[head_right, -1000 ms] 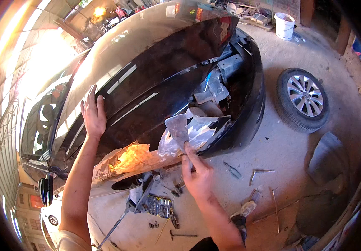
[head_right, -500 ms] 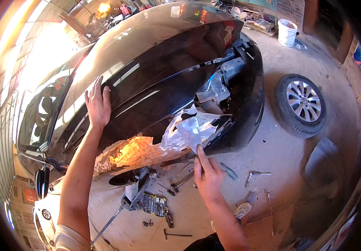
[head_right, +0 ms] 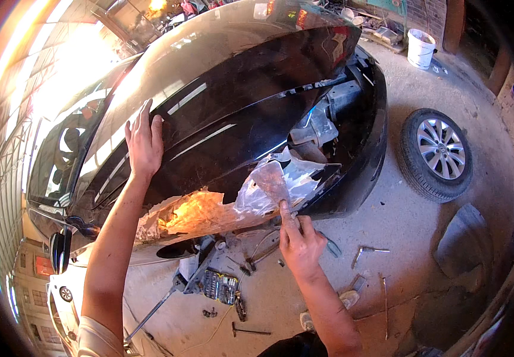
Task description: The person uses a hammer to chip away old paint and primer from the side panel of a black car. They repeatedly strike the surface to remove the coating, occasionally pausing to wipe the area with their hand to check the progress.
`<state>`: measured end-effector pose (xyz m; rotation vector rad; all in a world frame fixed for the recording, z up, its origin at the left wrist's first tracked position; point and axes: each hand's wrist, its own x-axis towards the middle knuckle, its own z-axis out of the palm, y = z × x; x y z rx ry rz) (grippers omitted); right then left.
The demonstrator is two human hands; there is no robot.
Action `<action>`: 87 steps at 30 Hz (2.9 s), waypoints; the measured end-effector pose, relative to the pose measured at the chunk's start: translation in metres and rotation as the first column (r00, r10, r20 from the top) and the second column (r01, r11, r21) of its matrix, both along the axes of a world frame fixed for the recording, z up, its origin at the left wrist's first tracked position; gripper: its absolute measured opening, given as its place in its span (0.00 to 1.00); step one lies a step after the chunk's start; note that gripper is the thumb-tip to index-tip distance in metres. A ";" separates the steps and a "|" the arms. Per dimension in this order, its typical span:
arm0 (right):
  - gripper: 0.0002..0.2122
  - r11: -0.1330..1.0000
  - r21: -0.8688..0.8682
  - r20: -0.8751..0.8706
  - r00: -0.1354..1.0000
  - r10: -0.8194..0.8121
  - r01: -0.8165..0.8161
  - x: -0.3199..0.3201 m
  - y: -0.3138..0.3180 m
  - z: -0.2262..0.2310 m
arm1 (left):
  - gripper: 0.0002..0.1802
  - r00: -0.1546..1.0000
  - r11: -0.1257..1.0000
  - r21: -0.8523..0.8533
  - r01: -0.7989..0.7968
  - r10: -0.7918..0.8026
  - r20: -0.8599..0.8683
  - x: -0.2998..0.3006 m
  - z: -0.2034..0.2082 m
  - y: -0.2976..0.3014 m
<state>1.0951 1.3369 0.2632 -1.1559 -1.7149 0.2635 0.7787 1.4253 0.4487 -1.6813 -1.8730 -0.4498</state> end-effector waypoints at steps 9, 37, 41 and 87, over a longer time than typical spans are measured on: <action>0.20 0.987 -0.143 -0.047 0.997 0.060 -0.066 0.019 -0.001 0.035 | 0.27 1.000 1.000 0.014 -0.010 0.010 -0.019 0.002 0.000 -0.001; 0.10 0.802 -0.297 -0.433 0.821 0.372 -0.519 0.080 0.066 0.041 | 0.27 0.996 0.982 -0.185 0.030 -0.013 0.091 -0.011 0.003 0.003; 0.12 0.842 -0.305 -0.400 0.863 0.310 -0.444 0.086 0.085 0.051 | 0.28 0.993 0.969 -0.246 0.032 -0.003 0.120 -0.002 0.010 0.006; 0.18 0.878 0.325 -0.893 -0.419 0.163 -0.352 -0.027 0.105 0.100 | 0.38 0.772 0.559 -0.598 0.575 -0.612 0.170 0.134 0.003 0.168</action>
